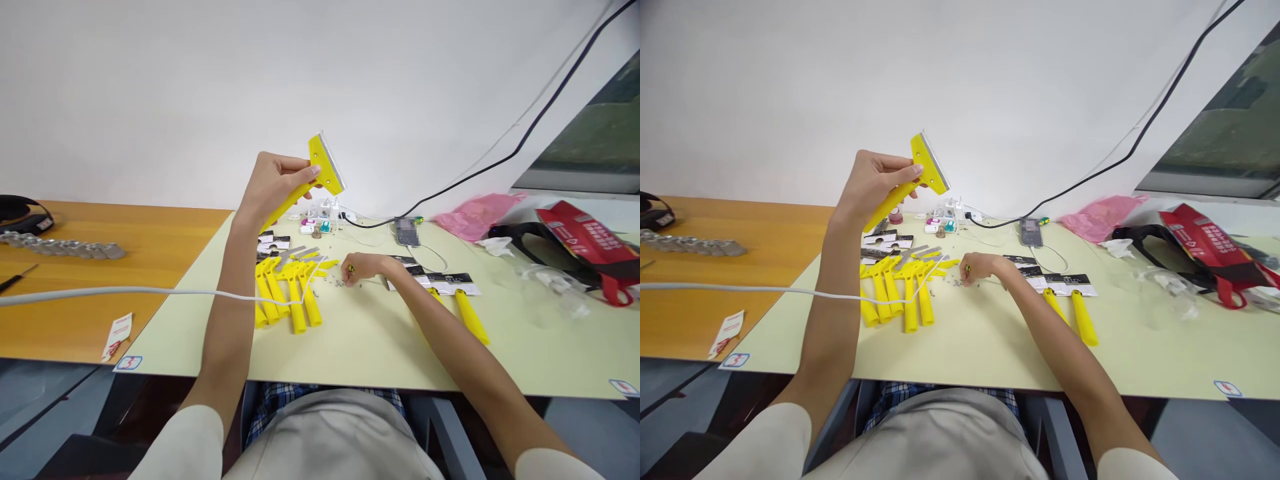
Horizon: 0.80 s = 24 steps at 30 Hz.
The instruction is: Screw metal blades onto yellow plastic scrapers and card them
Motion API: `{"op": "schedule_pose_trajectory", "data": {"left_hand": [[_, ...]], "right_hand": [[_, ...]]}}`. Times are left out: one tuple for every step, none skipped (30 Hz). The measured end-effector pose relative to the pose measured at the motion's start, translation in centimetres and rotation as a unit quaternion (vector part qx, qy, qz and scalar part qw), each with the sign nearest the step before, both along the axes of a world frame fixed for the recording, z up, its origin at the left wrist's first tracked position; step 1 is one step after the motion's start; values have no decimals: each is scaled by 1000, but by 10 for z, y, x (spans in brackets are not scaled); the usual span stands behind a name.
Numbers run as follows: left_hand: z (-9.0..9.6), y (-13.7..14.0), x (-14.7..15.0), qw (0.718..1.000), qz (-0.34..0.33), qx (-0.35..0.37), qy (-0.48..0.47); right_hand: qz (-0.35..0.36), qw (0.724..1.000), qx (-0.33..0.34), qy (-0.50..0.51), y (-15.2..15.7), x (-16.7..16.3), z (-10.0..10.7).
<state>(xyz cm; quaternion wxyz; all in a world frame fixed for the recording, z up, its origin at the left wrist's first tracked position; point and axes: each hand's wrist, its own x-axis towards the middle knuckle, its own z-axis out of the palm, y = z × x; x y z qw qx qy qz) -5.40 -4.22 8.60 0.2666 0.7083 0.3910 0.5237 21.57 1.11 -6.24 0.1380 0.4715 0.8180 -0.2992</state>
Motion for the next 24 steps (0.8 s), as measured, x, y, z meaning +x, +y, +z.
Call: {"op": "schedule_pose_trajectory", "data": {"left_hand": [[0,0,0,1000,3,5,5],[-1,1,0,1000,6,9,10],[-1,1,0,1000,7,12,16],[-2,1,0,1000,8,13,21],[-2,0,0,1000,8,13,24],[-1,0,1,1000,6,11,26],[-1,-1,2,1000,4,9,27],[0,-3,3,1000,2,7,27],[1,-4,5,1000,1,6,26],[1,-5,6,1000,1,4,25],[1,-5,8,1000,1,2,24],[1,-4,10,1000,1,-1,24],[-1,-3,12,1000,-1,-6,23],[-4,-1,13,1000,-4,-12,23],[-10,2,14,999,-11,-24,24],[-17,6,15,999,-22,-41,27],[-26,9,15,997,-37,-65,30],[-36,12,15,993,-57,-99,39],[-47,15,15,986,-77,-139,46],[-59,16,14,977,-97,-185,44],[-71,16,12,965,-111,-234,31],[-82,16,10,952,-126,-280,15],[-93,14,9,935,-138,-327,-7],[-103,12,7,918,-151,-366,-27]], "right_hand": [[-3,1000,4,0,1,1,-2],[-6,1000,8,-1,2,2,-5],[-8,1000,12,-1,2,3,-7],[-10,1000,15,1,3,5,-8],[-11,1000,16,2,3,6,-10],[-12,1000,17,4,4,8,-10],[-12,1000,16,7,4,10,-11],[-11,1000,15,11,4,11,-11],[-10,1000,14,15,4,12,-10],[-8,1000,13,20,3,13,-10],[-5,1000,13,26,3,14,-10],[-2,999,13,32,2,15,-10],[1,999,14,38,2,16,-10],[3,999,14,44,1,17,-10],[5,999,14,50,1,18,-11],[8,998,13,55,0,20,-11],[11,998,12,59,0,22,-12],[14,998,15,64,-1,24,-13],[18,997,19,68,-1,26,-13],[21,997,25,73,-2,28,-14],[23,996,31,77,-2,29,-15],[24,996,36,81,-2,29,-16],[24,995,39,84,-3,29,-16],[25,995,40,86,-3,29,-17]]}}
